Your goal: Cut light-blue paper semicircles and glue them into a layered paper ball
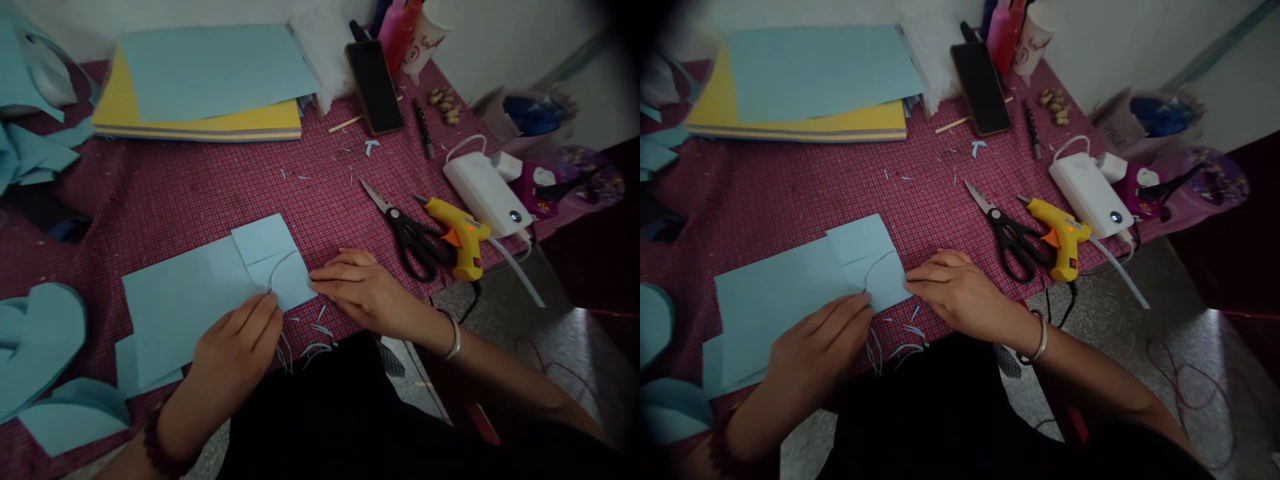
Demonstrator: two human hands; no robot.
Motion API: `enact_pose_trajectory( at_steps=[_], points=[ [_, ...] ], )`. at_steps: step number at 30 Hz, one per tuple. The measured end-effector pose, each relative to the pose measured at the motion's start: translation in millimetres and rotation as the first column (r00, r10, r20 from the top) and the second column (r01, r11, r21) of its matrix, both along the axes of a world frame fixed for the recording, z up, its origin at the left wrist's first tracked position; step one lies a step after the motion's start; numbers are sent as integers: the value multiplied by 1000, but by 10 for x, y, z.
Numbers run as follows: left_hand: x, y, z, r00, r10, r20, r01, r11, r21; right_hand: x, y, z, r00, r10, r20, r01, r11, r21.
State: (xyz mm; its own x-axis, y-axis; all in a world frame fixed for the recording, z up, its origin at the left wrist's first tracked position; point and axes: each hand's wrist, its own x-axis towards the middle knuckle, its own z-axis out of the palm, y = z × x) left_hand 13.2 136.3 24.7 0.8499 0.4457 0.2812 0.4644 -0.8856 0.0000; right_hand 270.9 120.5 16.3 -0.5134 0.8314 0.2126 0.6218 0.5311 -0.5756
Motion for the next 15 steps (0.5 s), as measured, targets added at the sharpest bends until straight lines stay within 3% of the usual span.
enact_pose_trajectory(
  at_steps=[15],
  points=[
    [-20, 12, 20, 999, -32, 12, 33, 999, -26, 6, 8, 2, 1000, 4, -18, -5, 1000, -8]
  ],
)
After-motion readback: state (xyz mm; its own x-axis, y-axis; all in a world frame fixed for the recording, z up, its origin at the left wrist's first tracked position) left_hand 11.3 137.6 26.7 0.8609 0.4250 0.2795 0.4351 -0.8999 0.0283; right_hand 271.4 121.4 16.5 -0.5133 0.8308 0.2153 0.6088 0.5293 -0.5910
